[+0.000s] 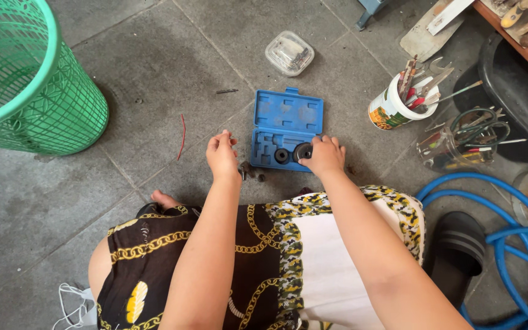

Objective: The person sits on the floor and organizes small metal parts and tools into a blue plastic toolbox. They pick up various items from the floor, inspect them, and place them into designated slots within the open toolbox.

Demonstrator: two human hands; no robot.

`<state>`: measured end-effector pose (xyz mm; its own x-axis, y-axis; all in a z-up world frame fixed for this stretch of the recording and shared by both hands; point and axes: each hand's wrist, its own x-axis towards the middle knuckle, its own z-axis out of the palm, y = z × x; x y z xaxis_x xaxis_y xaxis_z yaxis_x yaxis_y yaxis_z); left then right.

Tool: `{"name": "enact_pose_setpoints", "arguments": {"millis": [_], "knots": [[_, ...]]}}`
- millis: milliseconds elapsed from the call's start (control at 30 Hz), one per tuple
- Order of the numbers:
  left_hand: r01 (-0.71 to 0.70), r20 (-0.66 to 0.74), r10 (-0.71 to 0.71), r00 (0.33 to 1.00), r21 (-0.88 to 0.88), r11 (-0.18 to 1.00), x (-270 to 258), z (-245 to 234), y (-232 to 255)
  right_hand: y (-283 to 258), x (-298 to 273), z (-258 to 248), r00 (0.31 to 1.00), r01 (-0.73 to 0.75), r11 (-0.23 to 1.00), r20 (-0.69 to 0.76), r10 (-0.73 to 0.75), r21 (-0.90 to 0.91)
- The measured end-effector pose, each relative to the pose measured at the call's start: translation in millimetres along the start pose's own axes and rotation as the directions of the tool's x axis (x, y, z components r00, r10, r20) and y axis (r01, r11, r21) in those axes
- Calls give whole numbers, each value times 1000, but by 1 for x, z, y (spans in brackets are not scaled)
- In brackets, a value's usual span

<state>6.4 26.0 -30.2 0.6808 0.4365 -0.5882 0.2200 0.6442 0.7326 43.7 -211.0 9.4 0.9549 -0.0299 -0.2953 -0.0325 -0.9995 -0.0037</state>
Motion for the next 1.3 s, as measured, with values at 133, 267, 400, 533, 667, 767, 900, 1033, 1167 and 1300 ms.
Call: {"name": "enact_pose_setpoints", "arguments": {"millis": [133,267,400,533,667,767,900,1033,1167,1300], "knots": [[-7,-18,7,1000,13,1000,6,-2,-5,-4,-2,-1,998,53,998,-37,-51,47],[-55,-16,55,998,-3,998,14,-4,-12,-12,-6,1,962,262,964,-99,-256,52],[-44,-34,44,998,3,999,22,-5,-18,-22,-18,8,807,583,804,-195,-557,115],[-70,-40,70,997,5,998,29,-8,-25,-37,-24,18,697,713,701,-127,-705,26],[-90,-38,89,995,-11,996,35,-10,-31,-45,-25,25,615,784,618,-62,-786,-50],[-105,-34,105,994,-25,994,41,-11,-36,-49,-25,32,559,822,560,-47,-828,-102],[-118,-37,117,992,-51,992,51,-15,-43,-52,-25,46,494,854,495,-44,-868,-160],[-99,-72,98,993,-14,995,62,-19,-48,-53,-22,55,446,872,421,47,-894,-250],[-191,-128,226,966,243,951,59,-26,-42,-55,-21,55,423,876,394,50,-905,-277],[-200,-44,337,941,731,653,38,-31,-25,-57,-20,40,524,841,507,47,-851,-191]]}}
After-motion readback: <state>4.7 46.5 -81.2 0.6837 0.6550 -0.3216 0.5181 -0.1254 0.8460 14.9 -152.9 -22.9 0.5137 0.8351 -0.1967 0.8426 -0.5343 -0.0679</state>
